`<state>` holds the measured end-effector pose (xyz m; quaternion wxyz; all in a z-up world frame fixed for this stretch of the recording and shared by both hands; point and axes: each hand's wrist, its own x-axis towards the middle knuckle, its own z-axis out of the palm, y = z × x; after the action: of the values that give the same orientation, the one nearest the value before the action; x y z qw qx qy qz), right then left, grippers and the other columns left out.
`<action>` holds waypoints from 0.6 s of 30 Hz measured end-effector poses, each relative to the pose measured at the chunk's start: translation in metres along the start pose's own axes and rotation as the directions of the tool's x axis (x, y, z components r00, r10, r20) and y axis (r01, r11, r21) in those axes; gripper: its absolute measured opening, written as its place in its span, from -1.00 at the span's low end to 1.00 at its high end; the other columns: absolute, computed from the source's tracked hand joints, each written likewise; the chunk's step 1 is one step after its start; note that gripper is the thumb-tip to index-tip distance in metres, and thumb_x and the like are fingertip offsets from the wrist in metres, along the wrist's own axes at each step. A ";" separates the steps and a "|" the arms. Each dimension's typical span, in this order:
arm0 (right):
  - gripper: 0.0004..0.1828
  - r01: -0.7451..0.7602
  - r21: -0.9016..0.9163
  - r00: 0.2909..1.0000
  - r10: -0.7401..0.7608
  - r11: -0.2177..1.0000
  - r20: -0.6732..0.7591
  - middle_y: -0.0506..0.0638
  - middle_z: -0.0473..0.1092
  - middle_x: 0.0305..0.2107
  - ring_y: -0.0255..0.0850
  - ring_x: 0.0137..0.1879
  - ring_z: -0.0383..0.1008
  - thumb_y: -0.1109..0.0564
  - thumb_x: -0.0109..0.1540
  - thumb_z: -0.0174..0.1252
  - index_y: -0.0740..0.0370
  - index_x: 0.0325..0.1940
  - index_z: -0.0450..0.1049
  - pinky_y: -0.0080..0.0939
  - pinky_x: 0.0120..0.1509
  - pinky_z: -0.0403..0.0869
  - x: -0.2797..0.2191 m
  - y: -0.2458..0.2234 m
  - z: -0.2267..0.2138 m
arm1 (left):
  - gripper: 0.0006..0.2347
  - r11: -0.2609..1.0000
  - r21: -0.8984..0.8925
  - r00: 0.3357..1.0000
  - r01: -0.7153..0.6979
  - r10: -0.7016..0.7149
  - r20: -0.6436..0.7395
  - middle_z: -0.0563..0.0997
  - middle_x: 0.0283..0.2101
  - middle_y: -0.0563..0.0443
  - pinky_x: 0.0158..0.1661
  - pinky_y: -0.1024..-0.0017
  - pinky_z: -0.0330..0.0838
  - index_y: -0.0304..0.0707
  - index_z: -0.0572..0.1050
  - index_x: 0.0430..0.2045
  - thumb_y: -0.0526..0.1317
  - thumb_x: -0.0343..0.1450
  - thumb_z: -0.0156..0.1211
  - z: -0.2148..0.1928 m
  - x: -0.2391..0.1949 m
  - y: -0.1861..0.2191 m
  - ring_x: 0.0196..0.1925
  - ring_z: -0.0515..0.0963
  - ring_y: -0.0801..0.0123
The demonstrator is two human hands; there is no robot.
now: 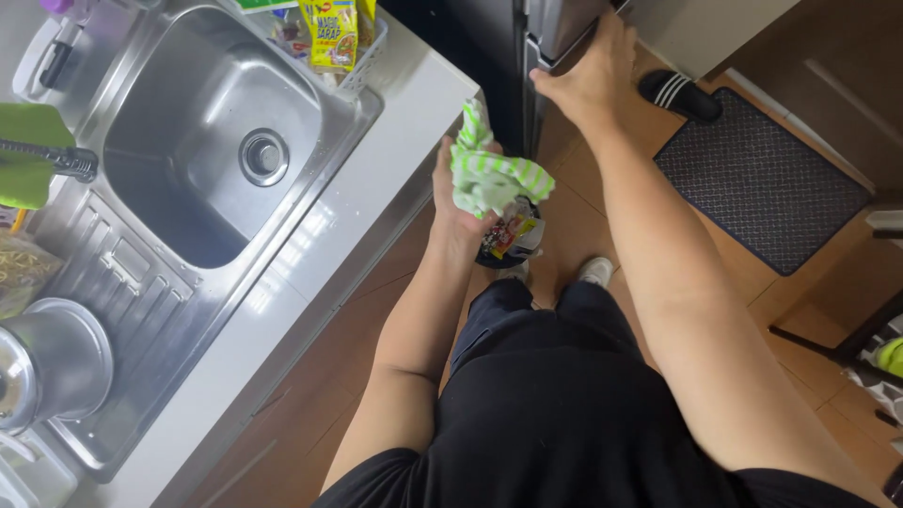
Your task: The person cleans the interior of a refrigerator using a green cloth. They wipe the door shelves and drawers, then rinse the cloth at the sink before returning to wipe the inside of the door and the main compartment. The person removes a drawer to clean it separately and places it back inside.
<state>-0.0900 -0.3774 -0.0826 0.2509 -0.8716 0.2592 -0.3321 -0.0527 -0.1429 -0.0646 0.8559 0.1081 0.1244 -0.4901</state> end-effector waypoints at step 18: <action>0.43 0.178 -0.126 0.867 -0.095 0.976 0.490 0.50 0.29 0.19 0.22 -0.08 0.59 -0.73 -0.01 0.31 0.54 0.40 0.08 0.03 -0.17 0.61 0.042 0.046 -0.031 | -0.53 1.000 -0.013 0.958 0.000 -0.003 -0.287 0.52 0.13 -0.21 0.23 -0.01 0.35 -0.24 0.44 0.13 0.13 0.55 -0.16 0.007 -0.027 -0.148 0.18 0.50 -0.05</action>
<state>-0.0977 -0.4456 -0.0713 0.2092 -0.9607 0.1532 -0.0993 -0.1934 -0.1965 -0.0589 0.8292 0.1724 0.2504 -0.4691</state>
